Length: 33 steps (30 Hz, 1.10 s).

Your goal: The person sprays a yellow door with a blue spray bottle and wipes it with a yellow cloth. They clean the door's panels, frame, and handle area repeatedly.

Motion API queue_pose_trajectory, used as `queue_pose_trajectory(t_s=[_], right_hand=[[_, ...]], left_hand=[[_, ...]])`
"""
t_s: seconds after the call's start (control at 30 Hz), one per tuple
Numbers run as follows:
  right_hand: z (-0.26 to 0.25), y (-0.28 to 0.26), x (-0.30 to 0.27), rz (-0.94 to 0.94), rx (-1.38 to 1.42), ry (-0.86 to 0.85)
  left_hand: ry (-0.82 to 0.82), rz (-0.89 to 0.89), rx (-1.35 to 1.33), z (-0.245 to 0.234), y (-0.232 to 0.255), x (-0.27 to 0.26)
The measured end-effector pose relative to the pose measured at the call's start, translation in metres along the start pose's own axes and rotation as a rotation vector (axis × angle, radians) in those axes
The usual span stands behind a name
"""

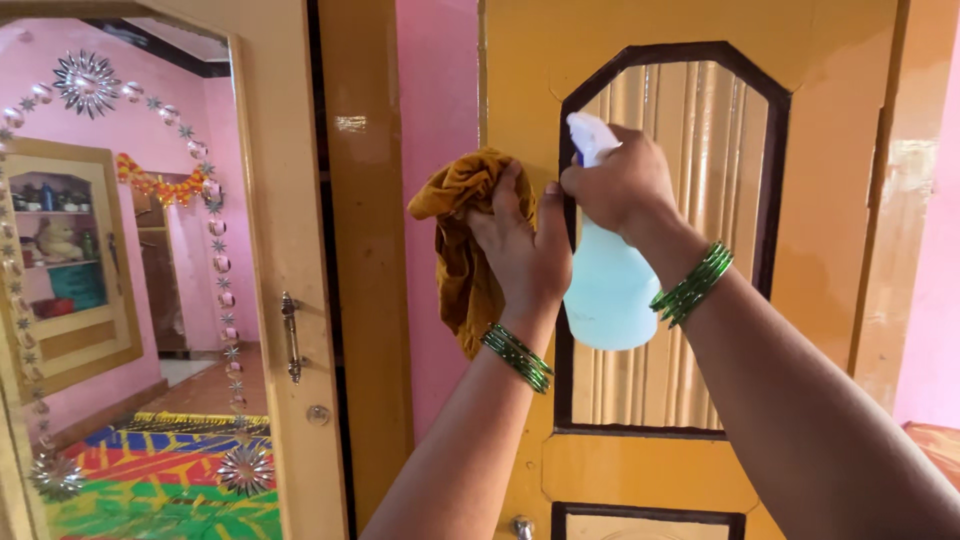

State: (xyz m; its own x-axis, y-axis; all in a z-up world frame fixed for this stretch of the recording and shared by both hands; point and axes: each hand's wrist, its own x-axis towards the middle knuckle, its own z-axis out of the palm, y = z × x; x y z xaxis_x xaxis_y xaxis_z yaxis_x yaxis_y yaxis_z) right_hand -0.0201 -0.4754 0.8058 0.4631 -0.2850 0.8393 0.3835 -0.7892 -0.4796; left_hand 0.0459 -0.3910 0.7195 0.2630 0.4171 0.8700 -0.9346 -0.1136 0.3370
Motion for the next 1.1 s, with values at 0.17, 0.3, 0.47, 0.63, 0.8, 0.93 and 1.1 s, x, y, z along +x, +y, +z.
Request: queue_pose_trajectory(t_s=[0.17,0.3,0.47,0.63,0.8,0.93,1.1], right_hand=[[-0.005,0.005,0.002,0.084,0.075,0.009],[-0.007,0.012,0.005,0.089,0.173,0.066],[-0.017,0.023,0.003,0.092,0.344,0.166],[-0.023,0.026,-0.001,0.020,0.708,0.033],[-0.027,0.017,-0.015,0.000,0.550,-0.320],[-0.021,0.008,-0.027,0.070,0.245,-0.286],[-0.012,0.003,-0.027,0.055,0.020,-0.384]], left_hand=[[-0.047,-0.029,0.011,0.001,0.004,-0.016],[-0.190,0.140,0.111,-0.014,0.014,-0.040],[-0.415,0.213,0.193,-0.030,0.024,-0.058],[-0.433,0.150,0.254,-0.016,0.020,-0.059],[-0.353,0.193,0.118,-0.008,0.014,-0.068],[-0.271,0.089,-0.103,-0.009,0.017,-0.089],[-0.276,0.119,-0.132,-0.015,0.006,-0.090]])
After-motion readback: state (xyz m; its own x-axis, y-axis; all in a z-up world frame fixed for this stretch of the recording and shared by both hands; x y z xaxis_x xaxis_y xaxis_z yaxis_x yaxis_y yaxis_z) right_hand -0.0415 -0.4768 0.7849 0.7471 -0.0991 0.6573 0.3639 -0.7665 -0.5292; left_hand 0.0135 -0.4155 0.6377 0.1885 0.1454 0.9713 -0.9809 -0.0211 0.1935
